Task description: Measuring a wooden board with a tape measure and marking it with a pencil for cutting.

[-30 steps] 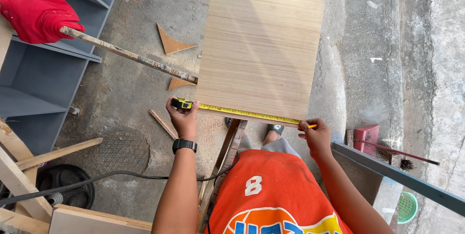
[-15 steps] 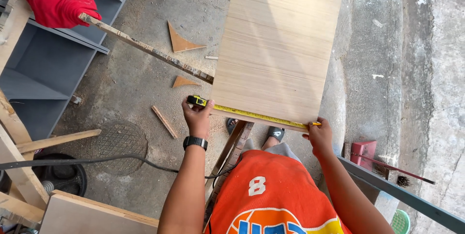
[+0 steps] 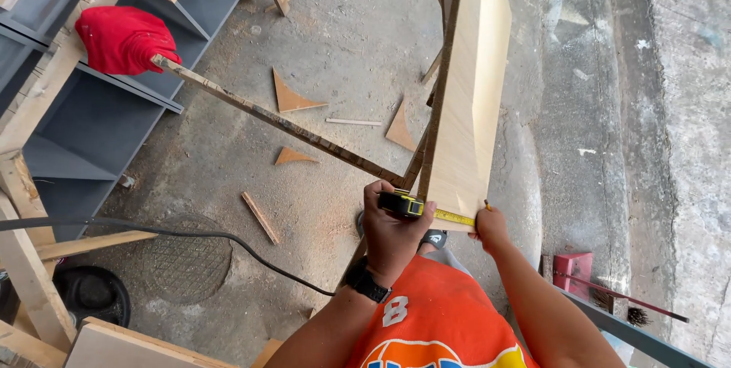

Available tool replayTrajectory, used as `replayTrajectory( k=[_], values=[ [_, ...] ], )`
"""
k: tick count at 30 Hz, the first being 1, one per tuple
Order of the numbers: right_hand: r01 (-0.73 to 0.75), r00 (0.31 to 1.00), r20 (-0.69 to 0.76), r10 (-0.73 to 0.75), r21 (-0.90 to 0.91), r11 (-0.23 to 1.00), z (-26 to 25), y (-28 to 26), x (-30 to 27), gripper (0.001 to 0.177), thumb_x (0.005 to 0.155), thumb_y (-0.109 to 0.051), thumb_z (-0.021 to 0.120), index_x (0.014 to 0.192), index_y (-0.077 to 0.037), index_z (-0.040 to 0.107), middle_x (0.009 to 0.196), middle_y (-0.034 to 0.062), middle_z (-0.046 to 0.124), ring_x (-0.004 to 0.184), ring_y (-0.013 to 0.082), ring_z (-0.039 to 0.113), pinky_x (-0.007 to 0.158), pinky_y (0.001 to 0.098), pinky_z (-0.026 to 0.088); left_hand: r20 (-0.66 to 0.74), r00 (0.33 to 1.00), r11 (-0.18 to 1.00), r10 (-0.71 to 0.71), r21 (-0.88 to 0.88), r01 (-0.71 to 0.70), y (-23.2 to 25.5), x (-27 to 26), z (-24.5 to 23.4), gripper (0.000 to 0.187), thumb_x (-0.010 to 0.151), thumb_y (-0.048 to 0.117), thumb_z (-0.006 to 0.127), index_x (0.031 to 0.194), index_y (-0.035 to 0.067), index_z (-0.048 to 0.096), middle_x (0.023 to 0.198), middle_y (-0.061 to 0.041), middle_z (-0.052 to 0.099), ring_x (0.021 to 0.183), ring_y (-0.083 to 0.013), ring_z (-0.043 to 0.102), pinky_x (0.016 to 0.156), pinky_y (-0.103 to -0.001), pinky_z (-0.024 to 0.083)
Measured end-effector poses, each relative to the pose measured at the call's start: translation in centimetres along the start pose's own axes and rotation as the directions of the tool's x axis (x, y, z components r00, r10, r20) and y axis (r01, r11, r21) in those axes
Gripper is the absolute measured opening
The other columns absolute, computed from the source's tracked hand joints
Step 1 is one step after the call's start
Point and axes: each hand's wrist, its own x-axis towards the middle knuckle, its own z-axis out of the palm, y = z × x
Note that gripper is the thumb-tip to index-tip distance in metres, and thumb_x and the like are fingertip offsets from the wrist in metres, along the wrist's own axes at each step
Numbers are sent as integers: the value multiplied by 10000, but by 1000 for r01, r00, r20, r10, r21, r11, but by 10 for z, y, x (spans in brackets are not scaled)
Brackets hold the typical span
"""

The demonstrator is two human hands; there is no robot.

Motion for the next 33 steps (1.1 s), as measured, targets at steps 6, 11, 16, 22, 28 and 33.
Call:
replayTrajectory(
  k=[6, 11, 16, 22, 28, 33],
  values=[
    [-58, 998, -11, 59, 15, 998, -3, 8, -10, 582, 1083, -224, 409, 1553, 117, 451, 1093, 372, 602, 700, 457, 731, 526, 521, 675, 33, 998, 999, 51, 9, -51, 9, 8, 8, 660, 733, 170, 1030, 1142, 48, 527, 768, -140, 706, 714, -200, 723, 642, -336, 584],
    [-55, 998, -10, 55, 22, 998, -15, 13, -2, 559, 1072, -192, 425, 1525, 132, 480, 1059, 382, 614, 693, 479, 734, 518, 526, 680, 39, 999, 1000, -7, -6, 7, 12, 7, 7, 668, 725, 144, 1036, 1146, 49, 526, 797, -131, 727, 747, -185, 727, 658, -332, 584],
    [-76, 997, -5, 77, 67, 995, -32, 1, -25, 556, 1059, -141, 426, 1541, 131, 475, 1112, 398, 633, 776, 484, 759, 606, 542, 685, -31, 991, 990, -131, -64, 129, -30, 23, -13, 721, 699, 156, 1046, 1196, 60, 533, 914, -128, 723, 847, -185, 701, 711, -348, 582],
    [-57, 994, 107, 37, 190, 980, -60, -12, -72, 531, 1067, -83, 505, 1562, 109, 486, 1331, 359, 627, 1102, 459, 714, 878, 624, 632, -290, 926, 970, -241, -94, 223, -71, 70, -61, 679, 759, 19, 974, 1238, 37, 493, 1069, -71, 615, 921, -167, 678, 801, -284, 562],
    [31, 970, 214, -116, 366, 930, -90, -41, -119, 436, 1059, -82, 621, 1458, 84, 564, 1147, 169, 645, 964, 299, 754, 767, 460, 680, -343, 852, 919, -395, -142, 368, -135, 89, -79, 747, 778, 81, 996, 1300, 94, 462, 1104, -72, 531, 936, -176, 635, 662, -341, 677],
    [111, 943, 221, -249, 494, 862, -115, -82, -159, 447, 1021, -115, 746, 1366, 123, 591, 1076, 166, 635, 901, 307, 768, 688, 448, 705, -383, 810, 895, -444, -160, 415, -150, 81, -73, 805, 803, 77, 988, 1395, 92, 443, 1208, -115, 513, 1042, -230, 643, 765, -445, 722]
  ],
)
